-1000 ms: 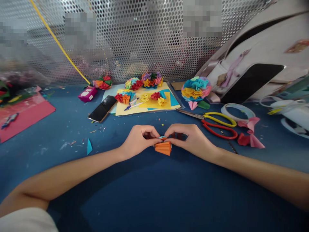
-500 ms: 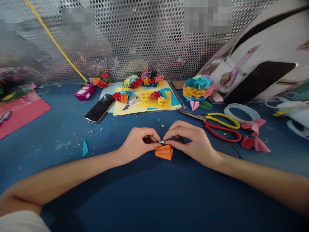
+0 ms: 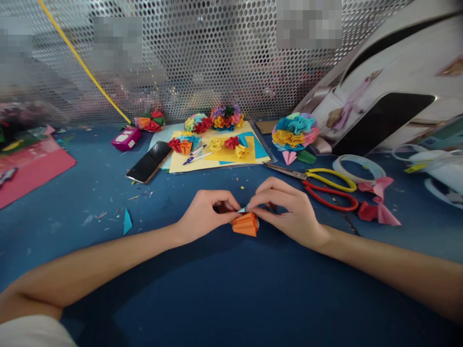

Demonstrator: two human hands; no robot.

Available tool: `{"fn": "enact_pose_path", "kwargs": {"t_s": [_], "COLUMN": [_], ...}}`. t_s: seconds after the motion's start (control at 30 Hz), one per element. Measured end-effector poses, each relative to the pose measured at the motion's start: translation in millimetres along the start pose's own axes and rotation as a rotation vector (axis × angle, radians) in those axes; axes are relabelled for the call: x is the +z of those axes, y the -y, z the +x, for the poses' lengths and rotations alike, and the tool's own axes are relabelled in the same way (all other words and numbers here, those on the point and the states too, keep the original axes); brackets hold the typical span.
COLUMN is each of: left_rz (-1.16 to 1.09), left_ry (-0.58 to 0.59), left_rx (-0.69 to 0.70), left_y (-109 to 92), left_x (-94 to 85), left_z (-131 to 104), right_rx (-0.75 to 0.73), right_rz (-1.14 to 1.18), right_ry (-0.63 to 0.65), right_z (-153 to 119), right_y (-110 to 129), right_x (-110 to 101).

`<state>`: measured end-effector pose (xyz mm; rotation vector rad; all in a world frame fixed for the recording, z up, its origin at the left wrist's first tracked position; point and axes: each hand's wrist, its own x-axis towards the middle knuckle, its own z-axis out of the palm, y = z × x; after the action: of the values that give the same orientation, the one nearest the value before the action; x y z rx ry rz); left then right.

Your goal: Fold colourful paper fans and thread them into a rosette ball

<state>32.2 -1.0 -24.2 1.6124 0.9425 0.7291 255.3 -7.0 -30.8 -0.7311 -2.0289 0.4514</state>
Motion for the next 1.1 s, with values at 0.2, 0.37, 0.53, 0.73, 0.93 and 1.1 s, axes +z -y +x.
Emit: {"fn": "enact_pose_path", "kwargs": {"t_s": [0.2, 0.37, 0.53, 0.73, 0.93, 1.1], "left_rz": [0.008, 0.027, 0.041, 0.093, 0.153, 0.198], "left_ry": [0.006, -0.003, -0.009, 0.002, -0.027, -0.031], "left_rx": [0.006, 0.014, 0.042, 0.061, 0.106, 0.151], "left_y": [0.4, 0.1, -1.1, -4.4, -2.4, -4.8], "left_x": [0.0, 0.0, -1.0, -1.1, 0.7, 0.1], "left_z": [0.5, 0.4, -0.2, -1.2, -1.5, -2.2], "right_rx": [0.019, 0.012, 0.069, 0.078, 0.081, 0.144], "right_rz": [-0.012, -0.015, 0.009, 0.004, -0.002, 0.017], "right_ry": [0.029, 0.057, 0.058, 0.041, 0.057, 0.108], "right_z": [-0.5, 0.1, -0.4, -1.8, -2.4, -2.2], "right_y": [-1.8, -2.3, -2.4, -1.7, -1.6, -2.9], "right_x": [-1.1, -0.8, -0.3, 0.5, 2.8, 3.5]}}
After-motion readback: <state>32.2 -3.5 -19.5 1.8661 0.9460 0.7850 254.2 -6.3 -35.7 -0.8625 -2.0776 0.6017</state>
